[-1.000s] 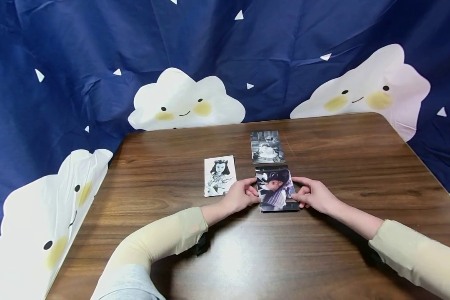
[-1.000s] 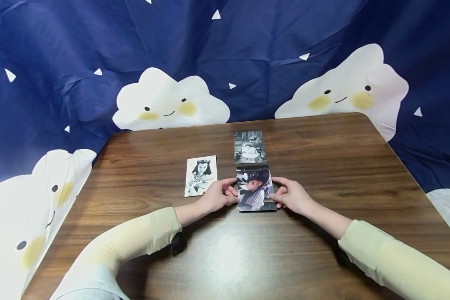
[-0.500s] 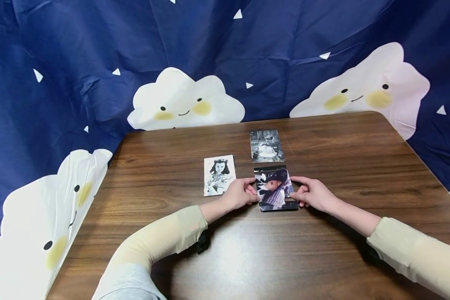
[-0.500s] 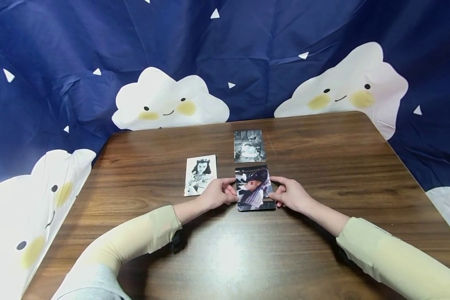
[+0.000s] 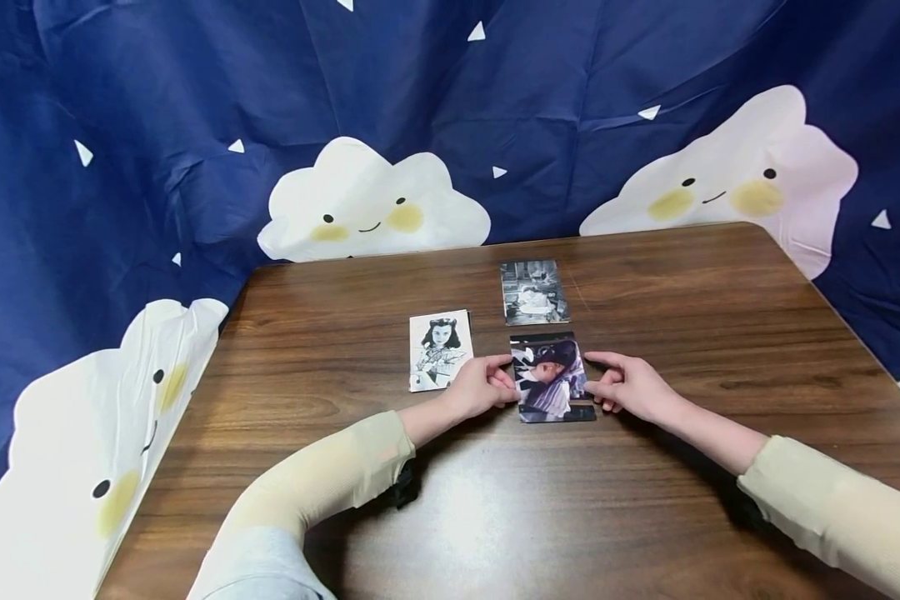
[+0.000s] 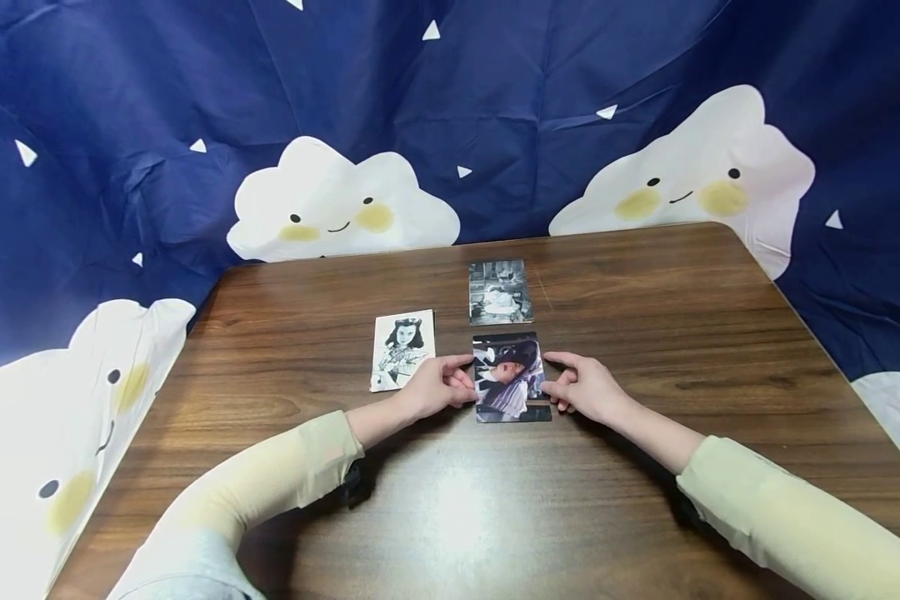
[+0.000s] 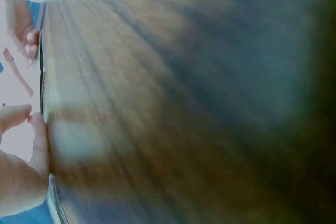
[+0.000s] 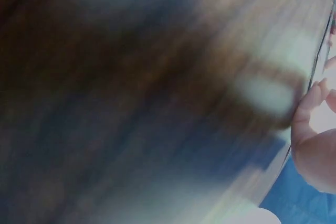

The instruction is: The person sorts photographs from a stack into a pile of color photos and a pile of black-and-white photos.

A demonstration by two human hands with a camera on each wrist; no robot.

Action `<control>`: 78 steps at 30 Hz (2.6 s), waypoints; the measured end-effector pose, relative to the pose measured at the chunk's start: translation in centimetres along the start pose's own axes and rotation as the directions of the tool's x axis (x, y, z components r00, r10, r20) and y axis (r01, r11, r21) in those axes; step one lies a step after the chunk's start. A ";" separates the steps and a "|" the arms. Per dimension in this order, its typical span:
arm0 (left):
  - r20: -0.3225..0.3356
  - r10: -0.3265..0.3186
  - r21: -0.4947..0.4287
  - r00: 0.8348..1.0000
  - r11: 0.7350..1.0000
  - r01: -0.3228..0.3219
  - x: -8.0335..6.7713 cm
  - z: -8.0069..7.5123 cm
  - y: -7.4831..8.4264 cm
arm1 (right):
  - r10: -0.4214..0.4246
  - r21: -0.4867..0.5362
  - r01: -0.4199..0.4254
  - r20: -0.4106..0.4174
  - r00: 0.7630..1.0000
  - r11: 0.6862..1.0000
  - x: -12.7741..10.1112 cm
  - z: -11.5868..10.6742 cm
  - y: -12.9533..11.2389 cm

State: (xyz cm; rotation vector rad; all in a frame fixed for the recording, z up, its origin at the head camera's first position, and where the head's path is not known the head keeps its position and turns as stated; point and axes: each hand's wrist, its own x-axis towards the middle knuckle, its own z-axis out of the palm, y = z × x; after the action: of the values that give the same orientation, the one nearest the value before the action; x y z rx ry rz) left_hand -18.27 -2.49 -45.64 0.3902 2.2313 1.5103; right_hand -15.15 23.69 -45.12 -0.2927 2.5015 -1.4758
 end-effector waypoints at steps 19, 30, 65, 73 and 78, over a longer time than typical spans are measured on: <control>-0.243 0.186 0.025 0.952 0.982 -0.186 -3.9 -9.5 -1.6 | -0.118 0.169 0.122 -0.033 0.993 0.978 4.5 2.5 -5.1; -0.422 0.143 0.147 0.895 0.985 -0.088 -3.2 -12.4 -4.3 | -0.067 0.149 0.055 0.076 0.995 0.987 9.1 7.6 -6.8; -0.485 -0.051 -0.049 0.873 0.998 0.030 -3.2 -10.5 -5.1 | 0.016 0.086 -0.013 -0.030 0.999 0.996 10.3 10.6 -7.0; -0.498 -0.006 -0.114 0.867 0.992 -0.059 -3.7 -9.9 -3.9 | 0.029 0.088 -0.026 -0.023 0.999 0.996 10.7 10.7 -7.1; -0.518 0.054 -0.182 0.854 0.968 -0.172 -3.1 -9.9 -5.1 | 0.033 0.054 -0.030 -0.054 0.998 0.998 11.0 10.8 -7.3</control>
State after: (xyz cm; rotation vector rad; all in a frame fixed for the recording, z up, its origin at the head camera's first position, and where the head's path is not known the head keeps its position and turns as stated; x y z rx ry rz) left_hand -20.34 -13.86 -46.53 0.0487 2.4096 2.1042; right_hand -22.15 8.10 -44.82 -0.2052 2.4929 -1.5552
